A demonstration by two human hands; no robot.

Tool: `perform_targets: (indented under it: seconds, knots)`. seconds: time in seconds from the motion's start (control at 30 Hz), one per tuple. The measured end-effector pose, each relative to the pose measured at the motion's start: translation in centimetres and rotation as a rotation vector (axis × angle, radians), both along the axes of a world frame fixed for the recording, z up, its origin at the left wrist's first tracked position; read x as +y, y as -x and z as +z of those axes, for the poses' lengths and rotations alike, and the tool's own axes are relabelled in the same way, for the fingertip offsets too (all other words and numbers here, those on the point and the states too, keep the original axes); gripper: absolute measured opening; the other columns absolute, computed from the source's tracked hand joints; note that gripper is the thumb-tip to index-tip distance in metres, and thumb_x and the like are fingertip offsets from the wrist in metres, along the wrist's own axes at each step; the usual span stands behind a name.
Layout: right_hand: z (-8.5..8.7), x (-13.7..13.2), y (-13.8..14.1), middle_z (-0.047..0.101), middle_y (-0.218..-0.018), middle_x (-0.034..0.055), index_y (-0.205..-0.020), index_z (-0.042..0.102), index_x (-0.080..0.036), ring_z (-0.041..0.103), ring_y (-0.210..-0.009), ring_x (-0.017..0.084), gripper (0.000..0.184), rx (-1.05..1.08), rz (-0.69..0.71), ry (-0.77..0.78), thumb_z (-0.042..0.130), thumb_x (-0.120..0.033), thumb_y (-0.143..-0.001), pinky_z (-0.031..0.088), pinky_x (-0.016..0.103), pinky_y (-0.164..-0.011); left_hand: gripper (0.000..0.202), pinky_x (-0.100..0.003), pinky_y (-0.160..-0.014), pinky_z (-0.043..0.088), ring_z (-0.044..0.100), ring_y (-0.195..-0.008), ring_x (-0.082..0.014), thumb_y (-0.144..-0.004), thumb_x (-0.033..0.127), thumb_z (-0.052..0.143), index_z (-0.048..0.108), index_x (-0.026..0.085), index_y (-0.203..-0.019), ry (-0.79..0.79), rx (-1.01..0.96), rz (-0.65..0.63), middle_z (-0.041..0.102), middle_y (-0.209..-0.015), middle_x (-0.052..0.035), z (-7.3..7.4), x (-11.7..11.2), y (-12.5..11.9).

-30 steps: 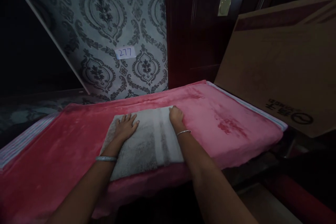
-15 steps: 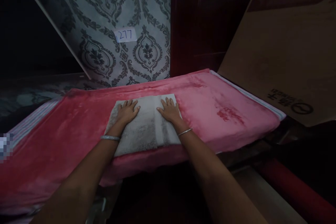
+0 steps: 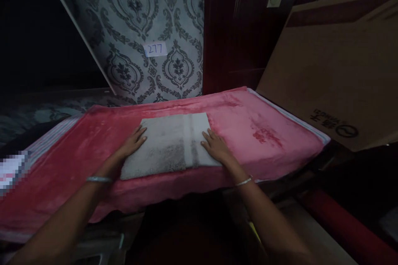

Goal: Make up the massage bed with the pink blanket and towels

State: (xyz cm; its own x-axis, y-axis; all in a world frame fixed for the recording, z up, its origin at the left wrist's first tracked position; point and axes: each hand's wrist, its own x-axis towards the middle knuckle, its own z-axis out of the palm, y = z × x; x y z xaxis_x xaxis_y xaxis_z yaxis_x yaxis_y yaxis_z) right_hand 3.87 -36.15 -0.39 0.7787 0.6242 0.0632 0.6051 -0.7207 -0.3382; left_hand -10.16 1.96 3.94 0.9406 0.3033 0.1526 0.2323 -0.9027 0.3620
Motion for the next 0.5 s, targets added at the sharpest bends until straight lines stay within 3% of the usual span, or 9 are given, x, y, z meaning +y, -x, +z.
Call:
perform_targets:
  seconds: [0.1, 0.2, 0.27, 0.37, 0.5]
  knots:
    - [-1.5, -2.9, 2.7, 0.028, -0.168, 0.0125, -0.157, 0.043, -0.022, 0.023, -0.155, 0.031, 0.063, -0.075, 0.015, -0.084, 0.038, -0.053, -0.103, 0.028, 0.053, -0.122, 0.072, -0.049, -0.121, 0.036, 0.048, -0.142, -0.0314, -0.087, 0.055, 0.049, 0.055, 0.013, -0.146, 0.250, -0.160, 0.036, 0.053, -0.152, -0.0152, -1.5, 0.7, 3.3]
    - [-1.8, -4.2, 5.7, 0.029, -0.167, 0.0112, -0.155, 0.047, -0.025, 0.018, -0.156, 0.034, 0.063, -0.173, 0.046, -0.116, 0.048, -0.053, -0.098, 0.025, 0.059, -0.121, 0.072, -0.045, -0.105, 0.052, 0.065, -0.119, -0.0314, -0.080, 0.057, 0.062, 0.061, 0.016, -0.139, 0.493, -0.285, 0.167, 0.070, -0.130, -0.0139, -1.8, 0.0, 5.5]
    - [-1.6, -4.3, 7.3, 0.031, -0.166, 0.0108, -0.155, 0.046, -0.026, 0.018, -0.156, 0.034, 0.065, -0.227, 0.084, -0.109, 0.054, -0.049, -0.095, 0.022, 0.063, -0.122, 0.079, -0.039, -0.086, 0.060, 0.071, -0.099, -0.0296, -0.072, 0.052, 0.075, 0.060, 0.015, -0.140, 0.636, -0.310, 0.271, 0.075, -0.109, -0.0133, -1.3, -0.9, 6.3]
    - [-1.1, -3.4, 8.7, 0.036, -0.164, 0.0110, -0.156, 0.044, -0.025, 0.024, -0.155, 0.032, 0.068, -0.261, 0.129, -0.093, 0.055, -0.031, -0.089, 0.020, 0.062, -0.122, 0.095, -0.030, -0.061, 0.059, 0.071, -0.073, -0.0242, -0.064, 0.038, 0.086, 0.050, 0.016, -0.149, 0.875, -0.276, 0.339, 0.075, -0.088, -0.0086, 0.0, -2.6, 6.8]
    - [-0.5, -1.2, 10.1, 0.036, -0.164, 0.0136, -0.158, 0.040, -0.019, 0.026, -0.154, 0.030, 0.081, -0.285, 0.099, -0.090, 0.051, -0.012, -0.078, 0.018, 0.060, -0.124, 0.104, -0.028, -0.058, 0.058, 0.071, -0.071, -0.0212, -0.066, 0.029, 0.086, 0.037, 0.024, -0.157, 1.127, -0.292, 0.355, 0.076, -0.099, -0.0092, 1.2, -4.6, 7.7]
